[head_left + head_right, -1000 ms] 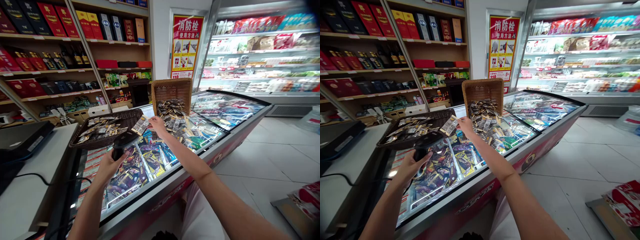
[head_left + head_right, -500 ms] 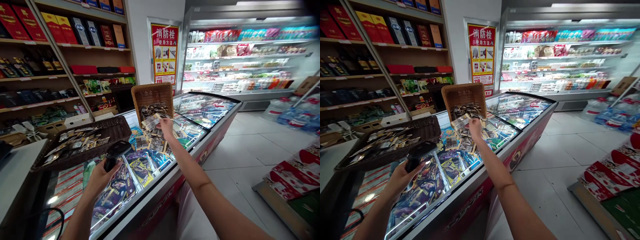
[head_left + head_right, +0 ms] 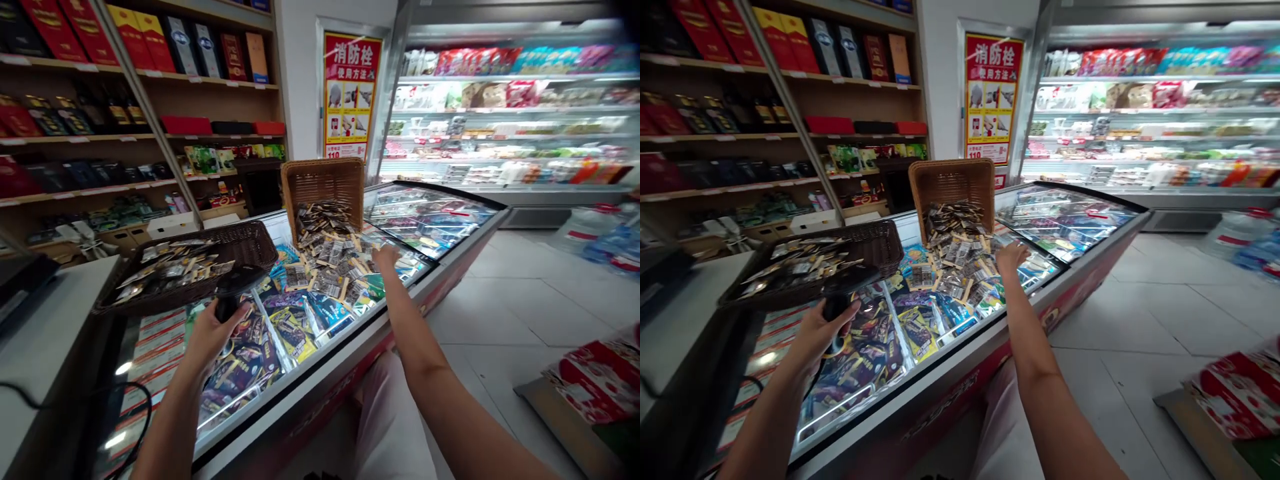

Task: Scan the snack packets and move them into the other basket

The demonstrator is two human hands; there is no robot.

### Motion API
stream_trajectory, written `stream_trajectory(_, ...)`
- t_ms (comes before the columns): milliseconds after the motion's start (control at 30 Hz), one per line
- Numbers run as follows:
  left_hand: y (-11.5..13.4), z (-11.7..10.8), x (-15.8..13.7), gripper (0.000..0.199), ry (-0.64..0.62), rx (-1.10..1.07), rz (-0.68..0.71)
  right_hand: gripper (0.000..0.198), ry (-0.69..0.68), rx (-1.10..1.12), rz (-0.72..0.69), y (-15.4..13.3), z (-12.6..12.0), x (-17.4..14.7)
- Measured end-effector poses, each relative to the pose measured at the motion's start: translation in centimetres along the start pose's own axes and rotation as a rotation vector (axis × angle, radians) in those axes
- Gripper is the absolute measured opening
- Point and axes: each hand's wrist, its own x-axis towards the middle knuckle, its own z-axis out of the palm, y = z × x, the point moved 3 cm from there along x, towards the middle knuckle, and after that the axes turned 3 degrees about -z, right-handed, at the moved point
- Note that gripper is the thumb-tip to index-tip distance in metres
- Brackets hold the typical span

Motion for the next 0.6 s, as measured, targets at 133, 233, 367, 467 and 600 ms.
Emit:
stream_trajectory(133, -0.1, -2.6, 0.2, 0.054, 0.040, -0.019, -0.014, 0.033, 0.275, -0.044, -0.227, -7.6, 1.6, -2.3)
stream_trajectory(233, -0.2, -5.7, 0.3, 0.055, 0.088, -0.008, -0.027, 0.031, 0.152, -0.053, -0.519, -16.2, 5.7, -5.2)
stream_trajectory(367, -1.2, -10.4, -0.2, 0.053, 0.191, 0.004, -0.067, 0.028, -0.268, 0.024, -0.814, -27.3, 13.7, -10.7)
stream_trajectory(467, -2.2, -12.8, -0.6, 0.053, 0.269, -0.040, -0.103, 0.028, -0.593, 0.066, -0.732, -33.4, 19.7, -14.3)
stream_trajectory(600, -2.9, -13.8, -0.7, 0.053, 0.371, -0.116, -0.087, 0.048, -0.713, 0.119, -0.393, -37.9, 25.2, -16.8)
